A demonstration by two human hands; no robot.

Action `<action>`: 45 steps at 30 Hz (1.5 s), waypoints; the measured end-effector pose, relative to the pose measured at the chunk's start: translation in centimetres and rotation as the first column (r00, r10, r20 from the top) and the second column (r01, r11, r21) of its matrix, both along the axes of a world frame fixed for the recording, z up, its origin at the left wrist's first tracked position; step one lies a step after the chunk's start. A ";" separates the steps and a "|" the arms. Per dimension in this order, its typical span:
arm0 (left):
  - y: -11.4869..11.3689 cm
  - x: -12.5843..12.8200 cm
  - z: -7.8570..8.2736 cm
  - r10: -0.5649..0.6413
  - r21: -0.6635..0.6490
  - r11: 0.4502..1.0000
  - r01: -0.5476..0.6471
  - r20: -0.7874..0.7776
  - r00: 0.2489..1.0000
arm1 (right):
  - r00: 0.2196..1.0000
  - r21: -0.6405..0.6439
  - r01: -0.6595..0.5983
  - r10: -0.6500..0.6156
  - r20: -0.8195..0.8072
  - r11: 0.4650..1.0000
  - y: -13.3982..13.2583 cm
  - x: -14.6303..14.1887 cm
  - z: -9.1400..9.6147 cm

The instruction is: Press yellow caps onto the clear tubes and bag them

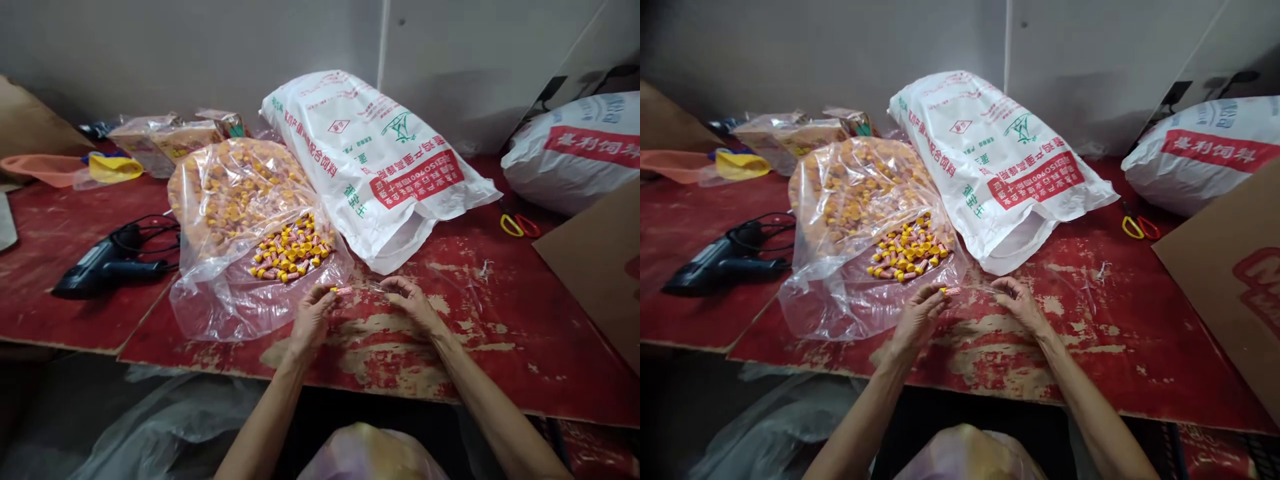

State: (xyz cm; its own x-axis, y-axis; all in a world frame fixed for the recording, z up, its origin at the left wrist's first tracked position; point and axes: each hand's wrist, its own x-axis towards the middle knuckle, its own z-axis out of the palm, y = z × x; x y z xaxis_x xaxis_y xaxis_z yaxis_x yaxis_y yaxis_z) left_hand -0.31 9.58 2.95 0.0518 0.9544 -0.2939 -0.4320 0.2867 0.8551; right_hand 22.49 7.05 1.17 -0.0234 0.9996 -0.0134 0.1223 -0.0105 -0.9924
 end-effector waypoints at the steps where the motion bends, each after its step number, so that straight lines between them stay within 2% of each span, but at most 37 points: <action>1: -0.7 0.5 0.0 -0.009 -0.039 0.999 0.011 0.041 0.999 | 1.000 -0.008 -0.018 0.018 0.021 1.000 -0.5 -0.4 0.1; 3: -1.8 1.0 -0.1 -0.009 -0.097 0.995 0.018 0.097 0.995 | 0.996 -0.038 -0.064 0.067 0.057 0.997 -1.2 -1.3 0.4; 6: -2.9 0.9 -0.2 0.013 -0.105 0.994 0.000 0.117 0.993 | 0.980 -0.037 -0.128 0.132 0.149 0.991 -1.8 -2.4 1.2; 11: -4.1 0.3 -0.4 0.072 -0.026 0.997 -0.071 0.032 0.997 | 0.908 0.112 -0.249 0.192 0.372 0.962 -2.2 -4.0 2.3; 16: -5.5 0.6 -1.5 0.082 -0.012 0.997 -0.082 0.013 0.997 | 0.814 0.211 -0.351 0.186 0.551 0.913 -2.7 -5.3 1.6; 19: -6.7 1.1 -2.3 0.118 -0.037 0.992 -0.118 -0.002 0.993 | 0.793 0.231 -0.358 0.164 0.587 0.905 -3.5 -6.4 0.3; 23: -8.0 1.6 -2.8 0.117 0.000 0.993 -0.117 -0.095 0.989 | 0.776 0.316 -0.263 0.005 0.631 0.912 -4.8 -7.8 -1.0; 24: -8.2 1.6 -2.9 0.101 0.006 0.995 -0.101 -0.106 0.989 | 0.768 0.320 -0.237 -0.025 0.640 0.917 -5.0 -7.8 -1.0; 26: -8.3 1.6 -2.8 0.018 0.034 0.999 -0.014 -0.137 0.990 | 0.737 0.246 -0.233 0.007 0.676 0.941 -4.9 -7.3 -0.5; 28: -8.1 1.6 -2.6 -0.100 0.118 0.985 0.129 -0.222 0.970 | 0.645 0.102 -0.292 0.117 0.756 0.951 -4.3 -6.0 0.5; 29: -8.0 1.6 -2.6 -0.131 0.171 0.968 0.186 -0.287 0.949 | 0.562 0.031 -0.323 0.165 0.810 0.946 -3.9 -5.3 1.0; 30: -7.9 1.5 -2.5 -0.130 0.221 0.950 0.218 -0.356 0.925 | 0.461 -0.025 -0.344 0.192 0.866 0.939 -3.6 -4.6 1.4; 32: -7.5 1.1 -2.6 -0.054 0.287 0.934 0.211 -0.471 0.880 | 0.257 -0.089 -0.347 0.186 0.948 0.934 -3.0 -3.5 1.7; 33: -7.3 0.8 -2.7 -0.013 0.294 0.937 0.187 -0.507 0.862 | 0.184 -0.104 -0.342 0.175 0.967 0.934 -2.9 -3.2 1.5; 34: -7.1 0.5 -2.8 0.016 0.289 0.943 0.163 -0.530 0.848 | 0.143 -0.104 -0.341 0.161 0.977 0.934 -2.8 -2.9 1.2; 36: -6.7 -0.1 -3.1 0.041 0.272 0.953 0.130 -0.543 0.839 | 0.144 -0.062 -0.356 0.120 0.982 0.932 -2.9 -2.7 0.3; 39: -6.3 -0.5 -3.1 0.080 0.272 0.959 0.084 -0.540 0.838 | 0.236 0.037 -0.405 0.065 0.970 0.914 -3.5 -2.1 -0.8; 41: -6.0 -0.6 -2.9 0.117 0.298 0.952 0.065 -0.552 0.826 | 0.303 0.062 -0.443 0.084 0.949 0.894 -3.7 -1.4 -1.1; 43: -5.3 -1.1 -2.7 0.176 0.357 0.932 0.063 -0.599 0.781 | 0.393 0.107 -0.449 0.089 0.915 0.887 -3.6 -0.9 -1.4; 45: -3.9 -2.2 -2.5 0.289 0.440 0.896 0.062 -0.682 0.672 | 0.498 0.200 -0.403 0.031 0.867 0.893 -3.5 -1.0 -1.7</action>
